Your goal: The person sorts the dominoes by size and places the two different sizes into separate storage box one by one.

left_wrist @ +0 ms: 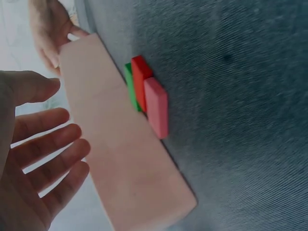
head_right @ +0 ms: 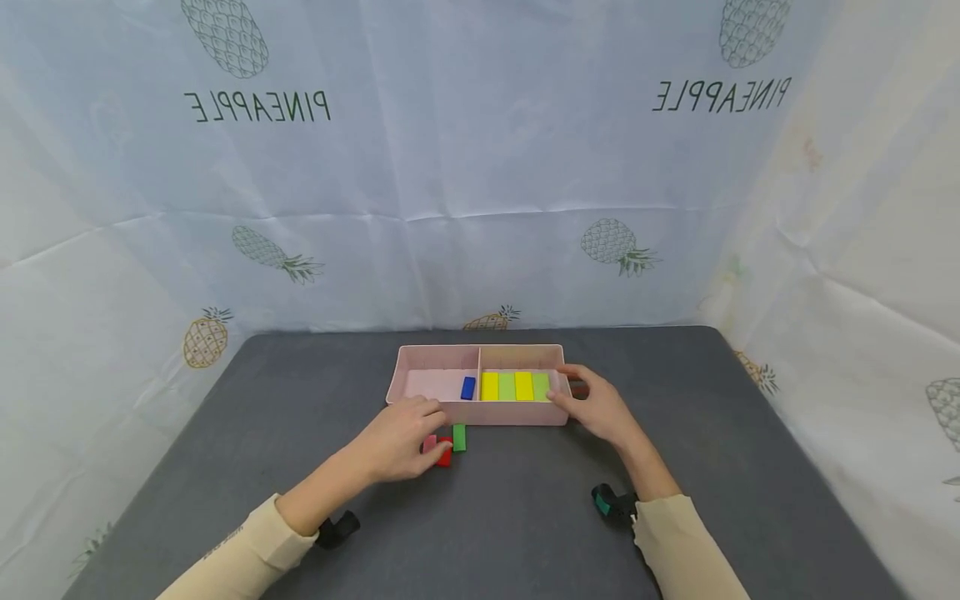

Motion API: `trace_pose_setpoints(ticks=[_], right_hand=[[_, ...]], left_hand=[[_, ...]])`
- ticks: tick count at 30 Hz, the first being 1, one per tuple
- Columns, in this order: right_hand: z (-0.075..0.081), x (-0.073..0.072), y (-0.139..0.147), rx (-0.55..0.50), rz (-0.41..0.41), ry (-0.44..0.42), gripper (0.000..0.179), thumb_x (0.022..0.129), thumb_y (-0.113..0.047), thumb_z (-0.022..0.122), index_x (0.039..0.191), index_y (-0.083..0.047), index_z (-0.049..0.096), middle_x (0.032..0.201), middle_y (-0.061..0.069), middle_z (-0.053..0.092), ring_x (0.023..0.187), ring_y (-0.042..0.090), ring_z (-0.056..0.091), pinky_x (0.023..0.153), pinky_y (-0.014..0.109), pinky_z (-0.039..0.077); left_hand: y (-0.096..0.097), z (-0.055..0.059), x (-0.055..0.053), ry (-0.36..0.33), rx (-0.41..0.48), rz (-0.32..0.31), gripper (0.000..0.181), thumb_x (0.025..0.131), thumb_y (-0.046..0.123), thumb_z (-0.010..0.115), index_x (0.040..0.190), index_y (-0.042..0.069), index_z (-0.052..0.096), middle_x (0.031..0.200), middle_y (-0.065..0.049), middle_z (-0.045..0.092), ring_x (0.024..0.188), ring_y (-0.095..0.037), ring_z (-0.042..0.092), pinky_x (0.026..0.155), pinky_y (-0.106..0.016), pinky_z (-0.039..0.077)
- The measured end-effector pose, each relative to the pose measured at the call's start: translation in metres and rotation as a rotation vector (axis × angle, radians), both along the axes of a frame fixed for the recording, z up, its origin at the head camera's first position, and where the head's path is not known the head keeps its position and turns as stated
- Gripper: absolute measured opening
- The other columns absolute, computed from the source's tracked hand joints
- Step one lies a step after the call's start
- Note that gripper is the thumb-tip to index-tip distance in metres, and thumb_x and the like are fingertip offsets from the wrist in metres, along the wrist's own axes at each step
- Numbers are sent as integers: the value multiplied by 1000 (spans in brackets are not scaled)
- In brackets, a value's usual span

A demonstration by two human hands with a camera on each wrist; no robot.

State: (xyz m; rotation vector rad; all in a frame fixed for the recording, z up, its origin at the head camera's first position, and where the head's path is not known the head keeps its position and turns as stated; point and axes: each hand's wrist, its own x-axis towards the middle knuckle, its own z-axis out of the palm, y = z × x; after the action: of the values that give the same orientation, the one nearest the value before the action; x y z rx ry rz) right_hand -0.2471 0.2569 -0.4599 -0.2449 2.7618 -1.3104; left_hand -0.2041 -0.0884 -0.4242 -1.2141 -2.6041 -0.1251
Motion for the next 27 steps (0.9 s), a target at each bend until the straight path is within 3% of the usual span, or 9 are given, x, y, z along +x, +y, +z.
trace_pose_setpoints(ticks=[13, 19, 27], right_hand=[[-2, 0, 1, -11, 8, 16, 71, 98, -42, 68, 152, -3, 42, 152, 25, 44, 127, 46, 52, 89, 51, 56], [-2, 0, 2, -9, 11, 18, 72, 97, -44, 68, 152, -4, 42, 152, 24, 44, 127, 45, 53, 89, 51, 56], [-2, 1, 2, -11, 4, 17, 72, 97, -43, 68, 152, -4, 43, 152, 24, 44, 127, 45, 53, 89, 50, 56]], left_hand=[[-9, -24, 6, -52, -94, 90, 25, 90, 33, 74, 105, 13, 71, 95, 0, 60, 83, -17, 52, 76, -30, 50], [-10, -29, 5, -119, -115, 145, 30, 89, 31, 76, 112, 12, 69, 96, -1, 59, 83, -16, 51, 78, -30, 51], [-5, -34, 4, -193, -137, 164, 28, 90, 23, 73, 113, 8, 69, 97, -2, 58, 86, -17, 51, 84, -30, 52]])
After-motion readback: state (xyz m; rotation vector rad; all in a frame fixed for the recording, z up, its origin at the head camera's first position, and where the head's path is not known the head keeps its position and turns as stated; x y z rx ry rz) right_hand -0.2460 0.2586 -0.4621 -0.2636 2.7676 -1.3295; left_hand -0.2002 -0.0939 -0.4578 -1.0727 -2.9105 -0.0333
